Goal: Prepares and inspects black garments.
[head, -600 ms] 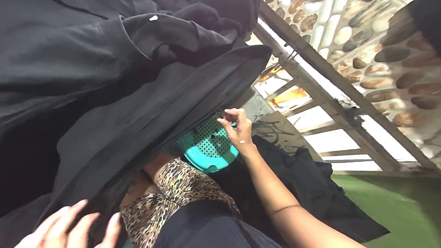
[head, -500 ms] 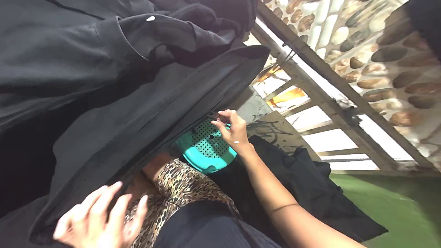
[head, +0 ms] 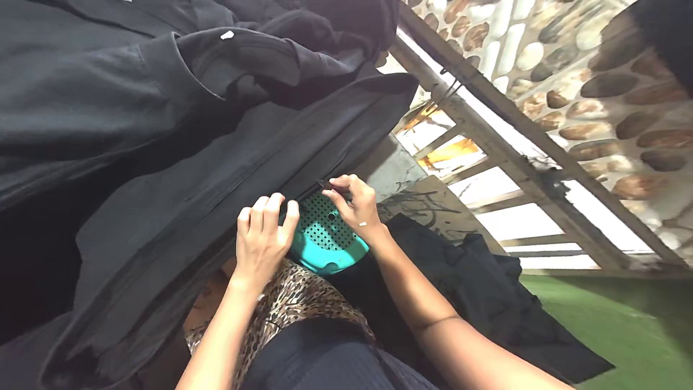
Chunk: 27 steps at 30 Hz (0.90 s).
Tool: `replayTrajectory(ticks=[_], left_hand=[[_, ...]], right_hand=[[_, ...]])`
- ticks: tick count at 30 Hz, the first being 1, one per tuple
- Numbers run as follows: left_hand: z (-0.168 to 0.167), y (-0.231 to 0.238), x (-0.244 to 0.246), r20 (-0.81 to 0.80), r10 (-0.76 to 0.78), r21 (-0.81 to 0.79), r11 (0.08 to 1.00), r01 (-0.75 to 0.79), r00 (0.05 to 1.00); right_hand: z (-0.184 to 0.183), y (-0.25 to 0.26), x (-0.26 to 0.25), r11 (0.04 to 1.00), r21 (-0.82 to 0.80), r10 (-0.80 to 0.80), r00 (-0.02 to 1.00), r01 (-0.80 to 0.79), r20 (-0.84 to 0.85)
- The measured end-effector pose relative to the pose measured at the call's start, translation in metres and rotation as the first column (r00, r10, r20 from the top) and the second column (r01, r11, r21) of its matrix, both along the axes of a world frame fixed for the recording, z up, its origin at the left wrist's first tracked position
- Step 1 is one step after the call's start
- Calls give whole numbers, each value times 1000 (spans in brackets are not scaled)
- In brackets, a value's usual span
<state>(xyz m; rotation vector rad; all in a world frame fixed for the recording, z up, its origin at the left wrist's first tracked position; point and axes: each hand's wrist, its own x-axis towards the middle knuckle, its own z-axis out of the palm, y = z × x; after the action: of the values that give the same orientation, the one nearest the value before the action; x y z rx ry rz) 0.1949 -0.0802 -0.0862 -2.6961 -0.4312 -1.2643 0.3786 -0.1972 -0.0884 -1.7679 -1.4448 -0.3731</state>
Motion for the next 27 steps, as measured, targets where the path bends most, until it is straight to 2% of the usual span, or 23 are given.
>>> replayTrajectory(ticks=[2,4,9,13,17,20,23,25,27], left_hand=[[-1,6,9,35,11,45,999,-13,999],[2,9,12,81,-42,37,999,39,996],[12,-2,-2,244,-230,-115,958,264,942],[2,-28,-24,283,-242,-157,943,294,928],[-9,-45,-35,256,-258,-170,936,307,931],[12,-36,-25,214,-145,-108,979,170,966],[33,-16,-11,-5,-9,-97,995,8,1000],[31,-7,-9,-141,-94,-172,983,69,986],[26,-17,-18,-84,-277,-280,928,244,957]], right_hand=[[1,-1,1,998,55,-5,1000,6,-10],[4,-2,3,994,113,-5,1000,7,-13],[31,0,15,998,37,39,995,-42,89],[45,-5,28,987,83,129,983,-140,128],[47,-7,31,984,88,142,975,-158,170],[48,-7,30,983,80,148,973,-164,178],[52,-6,31,981,75,162,969,-179,188],[54,-7,31,983,56,161,968,-175,194],[56,-6,33,988,37,143,970,-153,199]])
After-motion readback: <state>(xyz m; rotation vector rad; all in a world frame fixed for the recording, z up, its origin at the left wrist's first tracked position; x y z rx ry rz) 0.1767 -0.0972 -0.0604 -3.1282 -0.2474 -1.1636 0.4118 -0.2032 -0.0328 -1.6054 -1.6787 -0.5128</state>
